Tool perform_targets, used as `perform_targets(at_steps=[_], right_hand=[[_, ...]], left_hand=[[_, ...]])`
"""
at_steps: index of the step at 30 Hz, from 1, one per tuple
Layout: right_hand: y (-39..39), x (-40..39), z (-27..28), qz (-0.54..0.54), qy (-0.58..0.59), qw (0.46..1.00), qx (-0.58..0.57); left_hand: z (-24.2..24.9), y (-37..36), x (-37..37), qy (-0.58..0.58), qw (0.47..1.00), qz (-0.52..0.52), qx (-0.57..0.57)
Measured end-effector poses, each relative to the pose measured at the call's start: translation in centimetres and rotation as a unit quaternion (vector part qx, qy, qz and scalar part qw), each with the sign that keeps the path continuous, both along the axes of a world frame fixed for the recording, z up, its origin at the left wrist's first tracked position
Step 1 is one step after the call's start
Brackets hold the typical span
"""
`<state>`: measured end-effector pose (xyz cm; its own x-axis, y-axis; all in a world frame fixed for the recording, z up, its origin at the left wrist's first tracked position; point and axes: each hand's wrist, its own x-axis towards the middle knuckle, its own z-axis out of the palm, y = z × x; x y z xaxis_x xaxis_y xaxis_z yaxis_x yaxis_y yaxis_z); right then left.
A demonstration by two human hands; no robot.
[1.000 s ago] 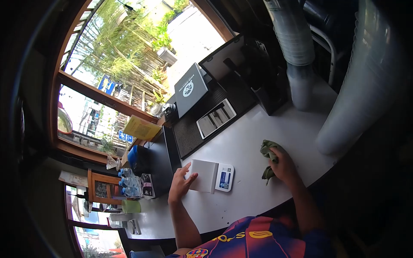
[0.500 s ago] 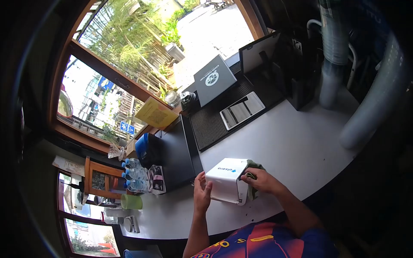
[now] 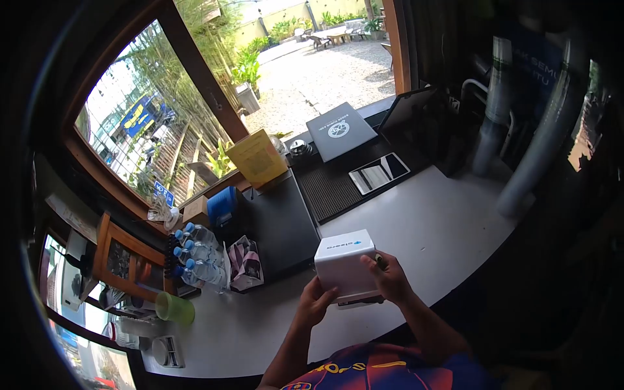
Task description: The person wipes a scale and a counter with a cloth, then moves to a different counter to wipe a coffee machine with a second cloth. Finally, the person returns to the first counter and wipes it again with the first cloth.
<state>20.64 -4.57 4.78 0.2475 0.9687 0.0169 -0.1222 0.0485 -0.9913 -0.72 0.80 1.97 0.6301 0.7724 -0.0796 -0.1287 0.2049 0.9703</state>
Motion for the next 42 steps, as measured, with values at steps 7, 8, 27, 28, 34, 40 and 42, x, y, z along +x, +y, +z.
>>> perform_targets(at_steps=[7,8,27,28,34,40,42], right_hand=[[9.3,-2.2,3.7,0.015,0.119,0.988,0.098],[9.7,-2.8,4.1,-0.039,0.164,0.982,0.085],[31.1,-11.2,-5.3,0.132,-0.658,0.741,0.014],[31.2,-11.8,-5.6,0.132,-0.666,0.734,0.021],[22.9,-11.6,-6.0,0.163,-0.632,0.743,0.147],[20.4,-10.4,3.8,0.218,-0.435,0.873,-0.049],[19.6,-11.5,4.9,0.249,-0.523,0.81,-0.095]], left_hand=[[7.8,6.1,-2.6,-0.175,0.976,0.116,0.063],[9.0,6.8,-3.4,-0.199,0.968,0.133,0.07],[10.4,-4.8,-22.6,-0.098,0.856,0.484,0.151],[9.4,-6.0,-23.6,-0.083,0.87,0.471,0.125],[7.0,-12.1,-27.1,-0.061,0.912,0.405,-0.022],[6.2,-14.0,-28.1,-0.024,0.897,0.441,-0.021],[5.7,-14.4,-28.6,-0.026,0.887,0.461,-0.02]])
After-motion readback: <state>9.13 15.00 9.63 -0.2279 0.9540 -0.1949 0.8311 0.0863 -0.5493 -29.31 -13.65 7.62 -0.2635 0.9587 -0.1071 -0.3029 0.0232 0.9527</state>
